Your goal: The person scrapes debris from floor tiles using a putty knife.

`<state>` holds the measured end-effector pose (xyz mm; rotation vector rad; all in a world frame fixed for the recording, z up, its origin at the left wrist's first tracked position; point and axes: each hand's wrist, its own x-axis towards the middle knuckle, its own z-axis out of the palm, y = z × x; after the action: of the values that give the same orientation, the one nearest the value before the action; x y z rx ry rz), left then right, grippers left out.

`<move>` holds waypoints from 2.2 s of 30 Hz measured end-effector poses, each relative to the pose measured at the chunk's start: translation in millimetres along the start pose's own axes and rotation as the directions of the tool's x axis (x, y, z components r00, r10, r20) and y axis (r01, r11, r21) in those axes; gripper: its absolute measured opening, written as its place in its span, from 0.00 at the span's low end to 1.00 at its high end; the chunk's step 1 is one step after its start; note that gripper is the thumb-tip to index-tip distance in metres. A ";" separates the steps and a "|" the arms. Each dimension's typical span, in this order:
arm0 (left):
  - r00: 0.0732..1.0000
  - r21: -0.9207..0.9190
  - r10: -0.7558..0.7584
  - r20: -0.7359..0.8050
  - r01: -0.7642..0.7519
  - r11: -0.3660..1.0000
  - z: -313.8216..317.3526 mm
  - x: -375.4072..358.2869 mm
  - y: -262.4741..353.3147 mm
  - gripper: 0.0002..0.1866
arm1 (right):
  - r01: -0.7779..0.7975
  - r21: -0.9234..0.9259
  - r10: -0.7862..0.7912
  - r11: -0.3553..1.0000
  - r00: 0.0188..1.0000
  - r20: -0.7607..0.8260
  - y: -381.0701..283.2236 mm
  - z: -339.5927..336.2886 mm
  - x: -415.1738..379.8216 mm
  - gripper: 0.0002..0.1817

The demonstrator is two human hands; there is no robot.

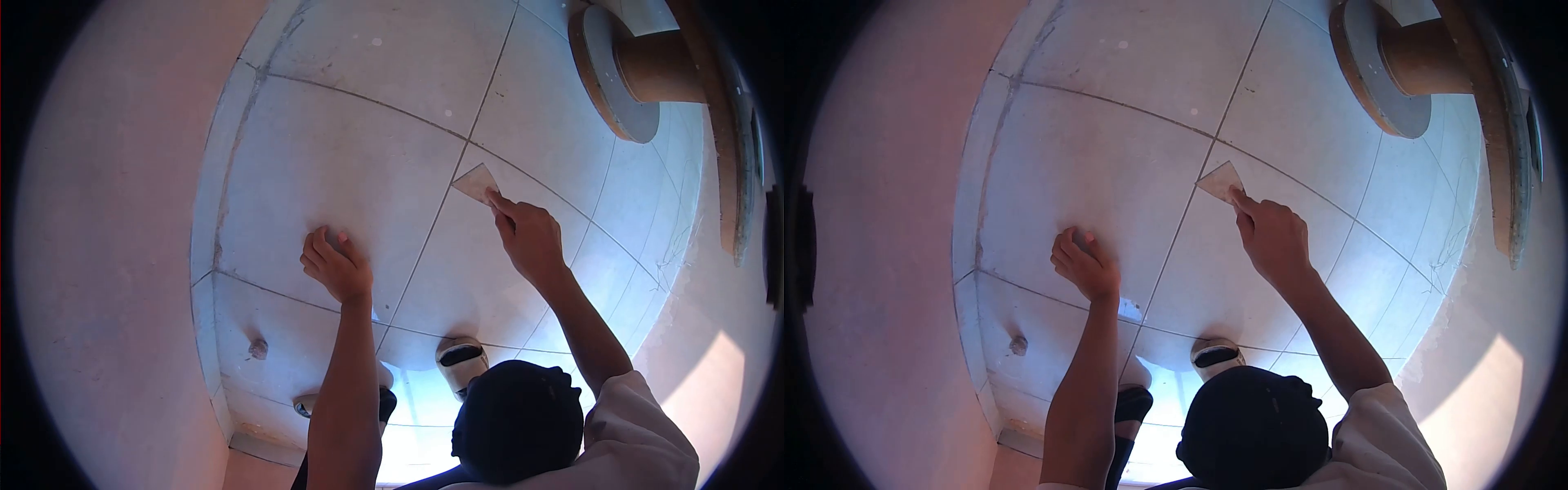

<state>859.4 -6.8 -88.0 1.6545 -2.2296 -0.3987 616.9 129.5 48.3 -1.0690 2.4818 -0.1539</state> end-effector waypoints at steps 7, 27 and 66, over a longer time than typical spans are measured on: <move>1.000 0.032 0.008 0.018 -0.009 0.999 0.2 -1.5 0.3 0.22 | 0.066 -0.094 -0.061 0.993 0.997 0.055 -4.1 -7.0 84.8 0.15; 0.999 0.022 -0.005 0.050 0.004 1.000 -2.1 -6.8 -3.7 0.20 | 0.020 -0.178 0.005 0.984 0.990 0.139 -26.2 -16.4 110.2 0.15; 0.996 0.018 -0.013 0.087 0.012 1.000 -2.4 -6.9 -3.4 0.20 | 0.158 -0.299 -0.136 0.941 0.986 0.093 -153.2 -47.9 306.7 0.17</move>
<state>865.3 -1.1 -88.0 1.6908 -2.2923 -0.4646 511.6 -199.6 26.8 -1.3610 2.4117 0.2296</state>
